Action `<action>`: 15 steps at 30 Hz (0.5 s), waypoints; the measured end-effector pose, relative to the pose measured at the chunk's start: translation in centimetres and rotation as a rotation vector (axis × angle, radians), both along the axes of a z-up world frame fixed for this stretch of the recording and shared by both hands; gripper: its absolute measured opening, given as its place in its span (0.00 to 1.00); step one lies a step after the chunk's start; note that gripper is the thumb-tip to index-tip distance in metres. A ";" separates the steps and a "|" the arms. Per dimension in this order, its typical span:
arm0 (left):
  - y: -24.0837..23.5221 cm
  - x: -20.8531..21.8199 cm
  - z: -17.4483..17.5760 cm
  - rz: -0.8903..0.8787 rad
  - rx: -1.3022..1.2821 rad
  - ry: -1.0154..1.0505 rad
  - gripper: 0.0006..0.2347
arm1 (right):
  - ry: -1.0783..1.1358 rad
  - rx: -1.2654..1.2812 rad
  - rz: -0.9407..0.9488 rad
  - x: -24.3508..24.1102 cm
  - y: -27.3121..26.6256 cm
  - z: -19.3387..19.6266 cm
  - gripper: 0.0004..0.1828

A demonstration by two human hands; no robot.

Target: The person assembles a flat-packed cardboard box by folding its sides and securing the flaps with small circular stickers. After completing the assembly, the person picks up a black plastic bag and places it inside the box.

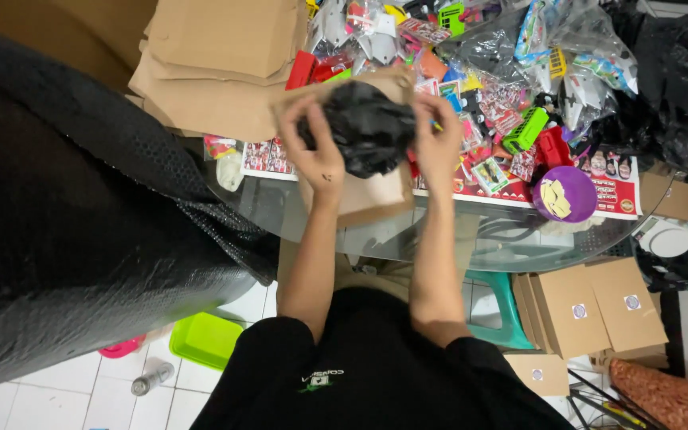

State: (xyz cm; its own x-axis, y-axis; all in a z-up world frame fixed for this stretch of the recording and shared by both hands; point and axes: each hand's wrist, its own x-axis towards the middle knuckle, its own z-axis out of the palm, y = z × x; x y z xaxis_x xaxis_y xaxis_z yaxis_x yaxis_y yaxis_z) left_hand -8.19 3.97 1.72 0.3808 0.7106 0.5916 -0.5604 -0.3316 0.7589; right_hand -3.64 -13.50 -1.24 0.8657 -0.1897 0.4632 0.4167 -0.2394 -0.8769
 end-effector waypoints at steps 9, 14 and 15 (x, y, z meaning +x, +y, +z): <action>1.2 0.6 0.3 -0.296 -0.163 0.236 0.11 | 0.011 0.098 0.116 -1.9 4.3 2.7 0.15; -0.7 1.2 -0.3 -0.747 -0.178 0.009 0.11 | 0.171 0.170 0.492 -2.8 2.5 4.1 0.33; -1.3 1.1 0.1 -0.903 -0.171 -0.049 0.11 | 0.227 0.313 0.550 -3.0 2.5 4.6 0.35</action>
State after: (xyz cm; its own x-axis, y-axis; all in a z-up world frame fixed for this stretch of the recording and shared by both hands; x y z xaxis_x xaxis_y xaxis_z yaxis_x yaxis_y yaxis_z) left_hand -7.05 2.64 1.85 0.8107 0.2349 0.5363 -0.5850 0.3621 0.7257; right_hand -6.62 -11.03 3.38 0.9442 0.2109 0.2532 0.2024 0.2351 -0.9507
